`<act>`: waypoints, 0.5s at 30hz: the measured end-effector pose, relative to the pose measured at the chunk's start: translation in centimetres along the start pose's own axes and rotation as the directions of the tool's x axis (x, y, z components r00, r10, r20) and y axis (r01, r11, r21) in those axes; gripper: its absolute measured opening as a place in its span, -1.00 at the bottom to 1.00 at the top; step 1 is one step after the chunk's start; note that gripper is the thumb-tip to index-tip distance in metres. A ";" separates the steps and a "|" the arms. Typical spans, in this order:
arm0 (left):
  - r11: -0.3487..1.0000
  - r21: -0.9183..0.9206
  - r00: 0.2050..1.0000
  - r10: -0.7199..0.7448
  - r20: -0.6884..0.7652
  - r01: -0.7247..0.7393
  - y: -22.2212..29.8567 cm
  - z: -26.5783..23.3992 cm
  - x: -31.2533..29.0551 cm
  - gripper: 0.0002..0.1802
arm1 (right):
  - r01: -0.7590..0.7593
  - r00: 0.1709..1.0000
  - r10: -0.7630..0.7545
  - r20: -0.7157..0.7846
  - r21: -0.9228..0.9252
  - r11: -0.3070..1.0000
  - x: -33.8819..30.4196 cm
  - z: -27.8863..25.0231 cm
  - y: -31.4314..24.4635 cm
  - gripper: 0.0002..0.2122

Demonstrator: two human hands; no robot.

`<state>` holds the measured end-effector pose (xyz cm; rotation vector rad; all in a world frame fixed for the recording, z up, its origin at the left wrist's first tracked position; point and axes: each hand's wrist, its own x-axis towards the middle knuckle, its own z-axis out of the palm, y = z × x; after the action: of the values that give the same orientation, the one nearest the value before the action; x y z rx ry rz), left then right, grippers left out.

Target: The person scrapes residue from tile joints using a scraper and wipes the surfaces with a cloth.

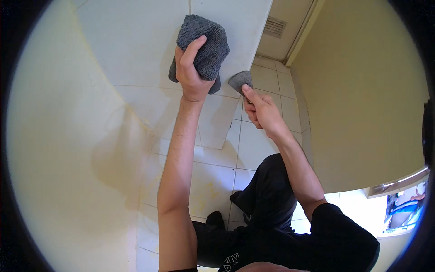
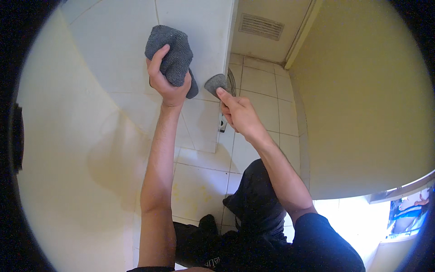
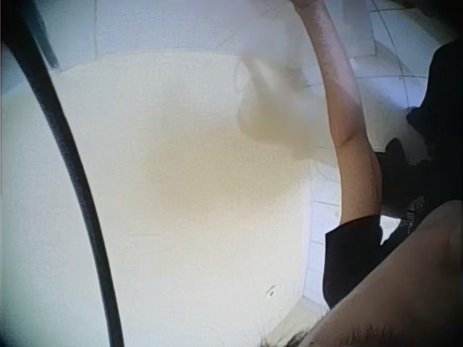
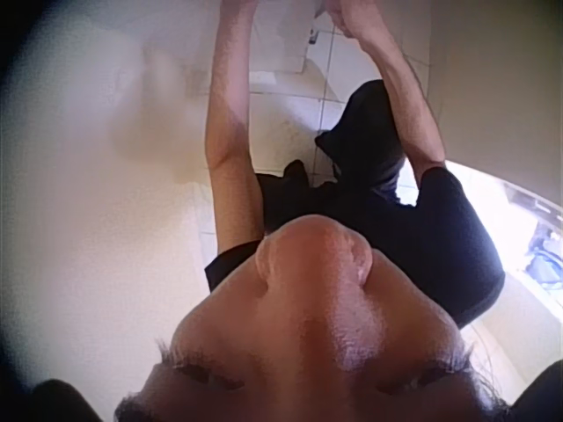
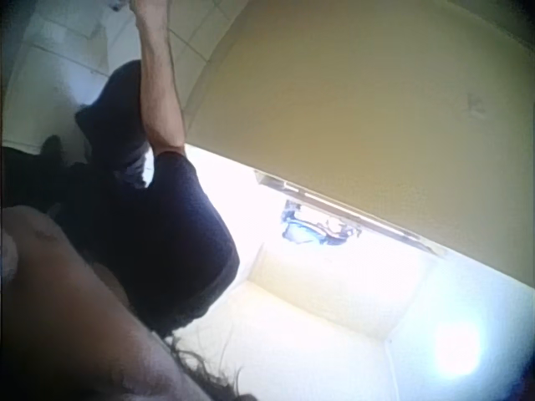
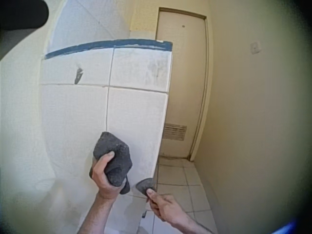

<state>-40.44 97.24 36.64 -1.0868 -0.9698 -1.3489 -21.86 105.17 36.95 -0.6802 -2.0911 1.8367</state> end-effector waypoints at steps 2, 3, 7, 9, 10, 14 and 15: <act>1.000 0.003 1.000 0.008 -0.013 -0.008 0.0 0.2 0.0 -0.34 | -0.005 1.000 0.004 -0.009 -0.054 0.999 0.1 -0.5 -0.2 -0.44; 1.000 0.013 1.000 0.018 -0.006 -0.018 -0.1 0.2 0.1 -0.34 | 0.012 1.000 -0.011 0.015 -0.082 0.997 0.4 -0.7 -0.8 -0.43; 1.000 -0.007 1.000 0.003 0.000 -0.003 -0.4 0.1 0.0 -0.33 | -0.043 0.999 0.042 -0.010 -0.096 0.994 0.1 -0.8 -0.4 -0.42; 1.000 0.007 1.000 0.019 0.001 -0.019 -0.1 0.3 0.0 -0.33 | -0.042 0.999 0.042 -0.002 -0.094 0.995 0.1 -1.2 -0.5 -0.42; 1.000 0.018 1.000 0.020 0.003 -0.020 0.2 0.3 0.0 -0.33 | -0.055 0.998 0.055 0.002 -0.096 0.994 -0.1 -1.2 -0.6 -0.42; 1.000 -0.019 1.000 0.009 0.012 -0.009 -0.4 -0.2 0.1 -0.33 | 0.016 0.999 -0.012 0.046 -0.092 0.996 0.2 -1.0 -0.7 -0.42; 1.000 -0.001 1.000 0.002 0.023 -0.002 -0.1 -0.3 0.0 -0.33 | 0.021 0.999 -0.017 0.040 -0.090 0.996 0.1 -1.2 -0.5 -0.42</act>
<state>-40.55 96.96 36.54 -1.1061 -0.9847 -1.3385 -21.45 106.17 37.59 -0.6485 -2.2094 1.7678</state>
